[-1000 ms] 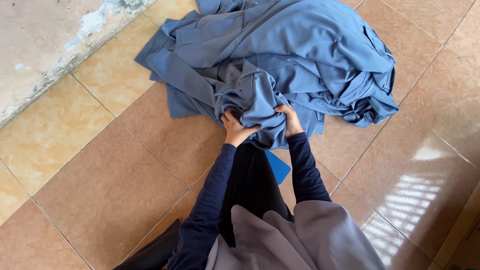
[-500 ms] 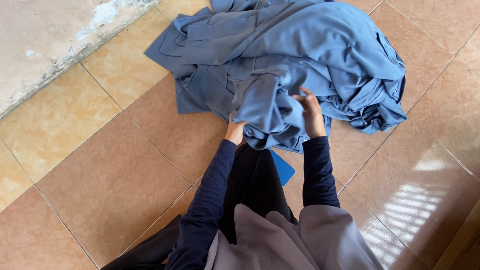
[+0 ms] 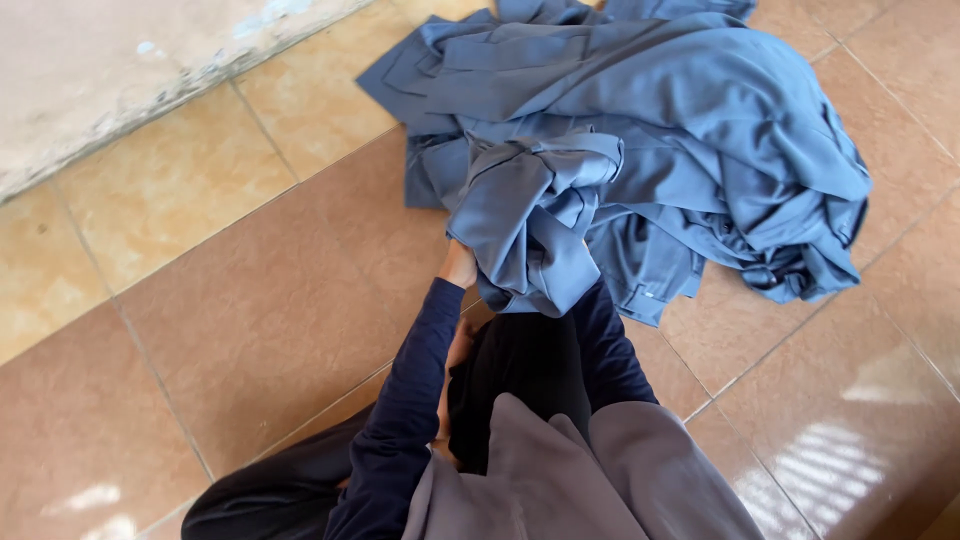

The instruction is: Folding blue pants into neat rectangles on a tiled floor.

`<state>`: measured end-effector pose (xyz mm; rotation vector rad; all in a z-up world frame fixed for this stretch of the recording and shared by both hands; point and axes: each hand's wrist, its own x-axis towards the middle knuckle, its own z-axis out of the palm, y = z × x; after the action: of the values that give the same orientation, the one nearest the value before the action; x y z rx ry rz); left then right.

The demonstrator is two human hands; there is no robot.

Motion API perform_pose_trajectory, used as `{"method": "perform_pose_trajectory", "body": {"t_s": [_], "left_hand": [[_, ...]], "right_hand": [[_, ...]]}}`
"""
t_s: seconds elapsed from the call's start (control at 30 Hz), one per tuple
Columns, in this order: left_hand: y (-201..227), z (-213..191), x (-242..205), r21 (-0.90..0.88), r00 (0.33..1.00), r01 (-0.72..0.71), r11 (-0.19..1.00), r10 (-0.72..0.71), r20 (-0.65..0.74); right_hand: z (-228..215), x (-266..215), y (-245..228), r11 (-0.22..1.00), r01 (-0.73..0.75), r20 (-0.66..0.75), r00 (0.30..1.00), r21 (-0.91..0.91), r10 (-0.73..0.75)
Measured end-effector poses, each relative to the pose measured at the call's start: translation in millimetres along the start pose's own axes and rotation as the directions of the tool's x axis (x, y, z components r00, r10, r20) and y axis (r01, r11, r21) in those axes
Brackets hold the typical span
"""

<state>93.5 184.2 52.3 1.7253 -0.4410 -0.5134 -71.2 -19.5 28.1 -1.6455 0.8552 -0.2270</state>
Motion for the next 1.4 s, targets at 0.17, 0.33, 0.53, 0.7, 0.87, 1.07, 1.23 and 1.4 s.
{"method": "perform_pose_trajectory", "body": {"t_s": [0.17,0.33,0.53,0.7,0.87,1.07,1.23,1.4], "left_hand": [[-23,-85,-29,0.078,0.982,-0.020,0.997,0.034,-0.184],[-55,-176,-86,0.158,0.922,0.001,0.987,0.060,-0.382],[-98,-288,-176,0.255,0.791,0.072,0.964,0.100,-0.604],[-126,-362,-236,0.351,0.685,0.146,0.925,0.162,-0.710],[-212,-380,-249,0.064,0.604,0.540,0.839,-0.333,-0.724],[-180,-289,-230,0.394,0.785,0.526,0.754,-0.252,-0.566],[-215,-246,-227,0.599,0.834,0.549,0.583,-0.334,-0.440],[-220,-248,-237,0.584,0.855,0.514,0.628,-0.320,-0.409]], "right_hand": [[78,-15,-18,0.983,0.058,0.147,0.989,-0.176,-0.032],[165,-34,-27,0.925,0.169,0.316,0.947,-0.340,-0.057],[276,-60,-32,0.796,0.360,0.515,0.854,-0.487,-0.072],[333,-75,-11,0.664,0.495,0.618,0.784,-0.560,-0.063],[357,-60,25,0.526,0.581,0.656,0.753,-0.621,-0.057],[373,-50,45,0.486,0.552,0.633,0.774,-0.677,0.002],[373,-31,46,0.613,0.539,0.659,0.751,-0.578,-0.039],[365,-15,26,0.711,0.639,0.521,0.731,-0.294,-0.441]]}}
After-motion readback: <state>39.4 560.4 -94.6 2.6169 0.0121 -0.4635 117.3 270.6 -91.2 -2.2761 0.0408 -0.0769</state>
